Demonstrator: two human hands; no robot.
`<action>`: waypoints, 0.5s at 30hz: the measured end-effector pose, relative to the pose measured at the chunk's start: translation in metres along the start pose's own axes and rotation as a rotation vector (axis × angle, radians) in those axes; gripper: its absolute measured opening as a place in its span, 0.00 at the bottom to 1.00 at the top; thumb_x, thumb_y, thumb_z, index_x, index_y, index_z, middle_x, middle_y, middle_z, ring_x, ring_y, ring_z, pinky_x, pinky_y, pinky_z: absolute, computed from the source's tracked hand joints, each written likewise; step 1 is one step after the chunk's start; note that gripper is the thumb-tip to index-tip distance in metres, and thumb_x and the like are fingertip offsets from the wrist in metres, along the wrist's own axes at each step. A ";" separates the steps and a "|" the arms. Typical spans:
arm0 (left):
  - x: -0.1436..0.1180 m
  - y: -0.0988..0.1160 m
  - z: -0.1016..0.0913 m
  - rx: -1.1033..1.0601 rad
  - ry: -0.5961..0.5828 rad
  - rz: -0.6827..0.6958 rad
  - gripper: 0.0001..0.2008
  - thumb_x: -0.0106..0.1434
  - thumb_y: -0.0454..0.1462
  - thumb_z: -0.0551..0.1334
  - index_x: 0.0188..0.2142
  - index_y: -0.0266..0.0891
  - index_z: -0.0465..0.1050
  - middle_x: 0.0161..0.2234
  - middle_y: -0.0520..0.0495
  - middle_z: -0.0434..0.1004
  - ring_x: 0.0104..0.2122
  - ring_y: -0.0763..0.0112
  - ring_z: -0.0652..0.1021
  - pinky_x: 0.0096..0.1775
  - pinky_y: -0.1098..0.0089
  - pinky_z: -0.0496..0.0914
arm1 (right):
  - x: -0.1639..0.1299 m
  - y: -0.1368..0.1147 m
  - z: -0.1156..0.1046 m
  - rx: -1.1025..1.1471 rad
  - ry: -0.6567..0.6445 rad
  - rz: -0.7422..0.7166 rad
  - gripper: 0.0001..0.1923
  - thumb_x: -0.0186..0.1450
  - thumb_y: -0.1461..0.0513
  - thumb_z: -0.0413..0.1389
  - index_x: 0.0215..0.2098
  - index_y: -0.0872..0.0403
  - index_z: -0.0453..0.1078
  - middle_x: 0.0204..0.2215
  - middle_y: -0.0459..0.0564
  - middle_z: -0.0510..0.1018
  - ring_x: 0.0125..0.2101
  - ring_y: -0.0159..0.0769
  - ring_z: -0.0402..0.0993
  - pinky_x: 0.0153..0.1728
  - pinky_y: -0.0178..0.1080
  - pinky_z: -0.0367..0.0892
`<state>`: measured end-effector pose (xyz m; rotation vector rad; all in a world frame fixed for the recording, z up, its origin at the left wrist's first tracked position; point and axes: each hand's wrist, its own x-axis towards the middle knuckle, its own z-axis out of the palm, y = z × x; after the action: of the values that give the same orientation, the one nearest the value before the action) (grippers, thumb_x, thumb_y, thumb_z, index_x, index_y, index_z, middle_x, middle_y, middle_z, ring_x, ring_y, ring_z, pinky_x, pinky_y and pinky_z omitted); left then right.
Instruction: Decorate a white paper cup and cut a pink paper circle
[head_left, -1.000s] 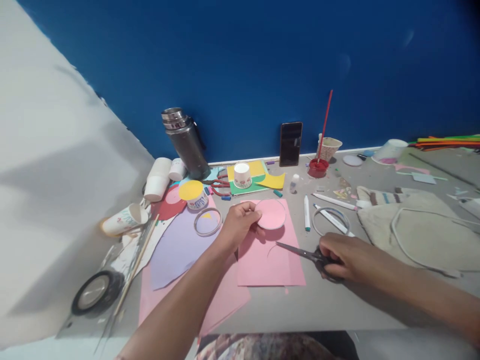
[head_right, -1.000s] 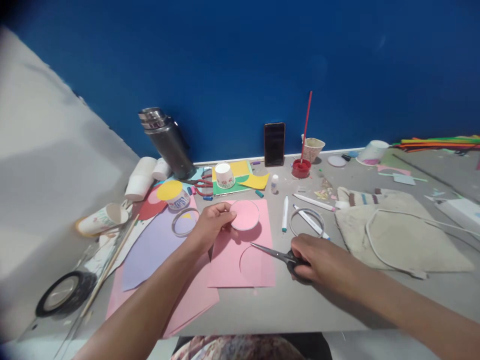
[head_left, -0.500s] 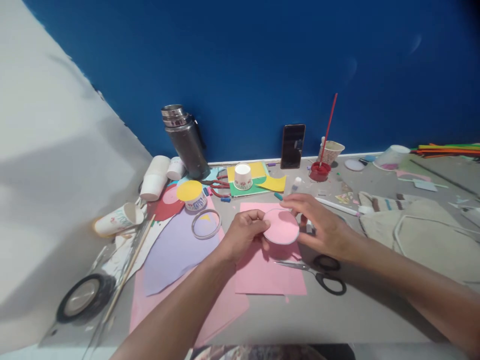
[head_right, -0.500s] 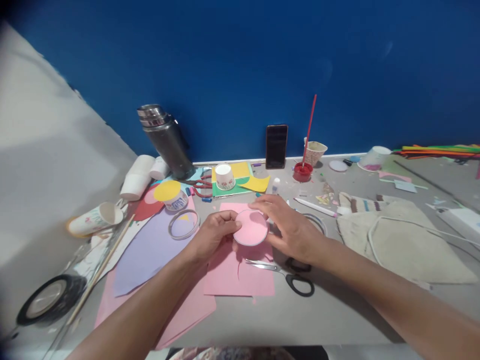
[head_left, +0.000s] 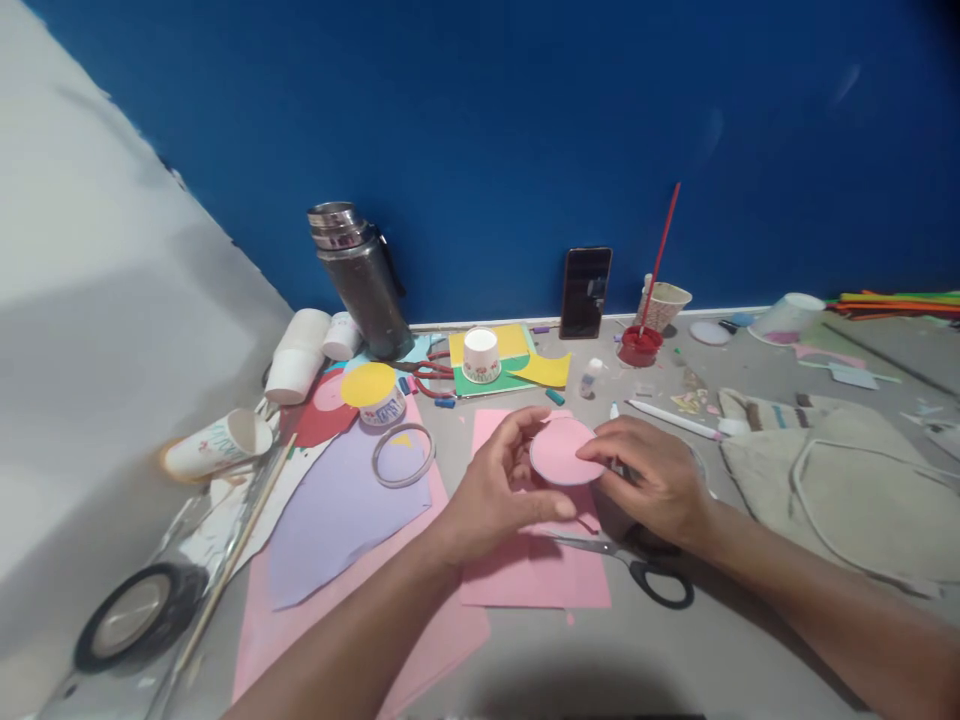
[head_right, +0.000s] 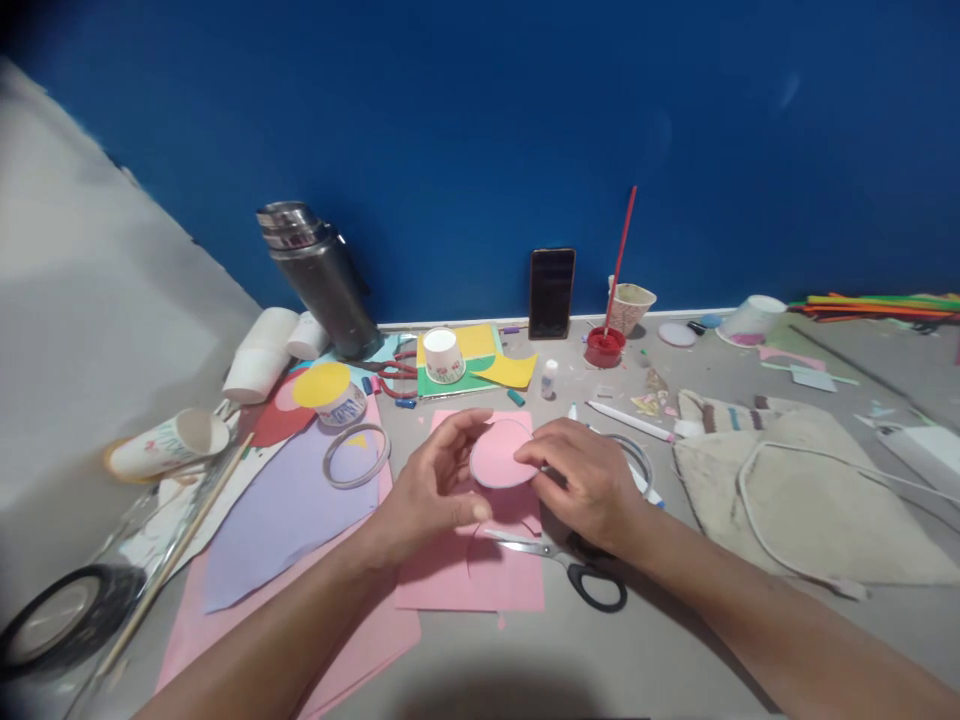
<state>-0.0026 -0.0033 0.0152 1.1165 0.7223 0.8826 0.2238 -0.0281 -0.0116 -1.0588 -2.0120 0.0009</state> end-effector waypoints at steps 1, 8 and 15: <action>-0.002 -0.001 0.002 0.046 0.014 0.004 0.38 0.41 0.36 0.83 0.52 0.45 0.76 0.54 0.42 0.77 0.52 0.58 0.79 0.47 0.68 0.75 | -0.001 -0.001 0.000 -0.005 -0.010 -0.014 0.15 0.65 0.71 0.56 0.43 0.48 0.76 0.37 0.50 0.85 0.38 0.42 0.83 0.37 0.41 0.76; -0.005 -0.003 0.006 0.213 0.059 0.085 0.11 0.58 0.41 0.75 0.26 0.38 0.78 0.41 0.43 0.78 0.40 0.64 0.78 0.41 0.67 0.74 | 0.007 -0.007 -0.008 0.130 -0.076 0.079 0.09 0.68 0.66 0.59 0.46 0.48 0.75 0.37 0.50 0.87 0.33 0.38 0.84 0.33 0.37 0.74; -0.007 -0.003 0.008 0.175 0.014 -0.071 0.20 0.49 0.43 0.80 0.38 0.42 0.76 0.29 0.54 0.72 0.25 0.75 0.69 0.28 0.72 0.64 | 0.009 -0.003 -0.008 0.210 -0.090 0.065 0.12 0.65 0.72 0.56 0.39 0.50 0.76 0.30 0.45 0.83 0.29 0.33 0.80 0.31 0.34 0.70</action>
<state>0.0017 -0.0134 0.0153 1.2331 0.8583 0.7784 0.2246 -0.0266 0.0006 -1.0030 -2.0057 0.2928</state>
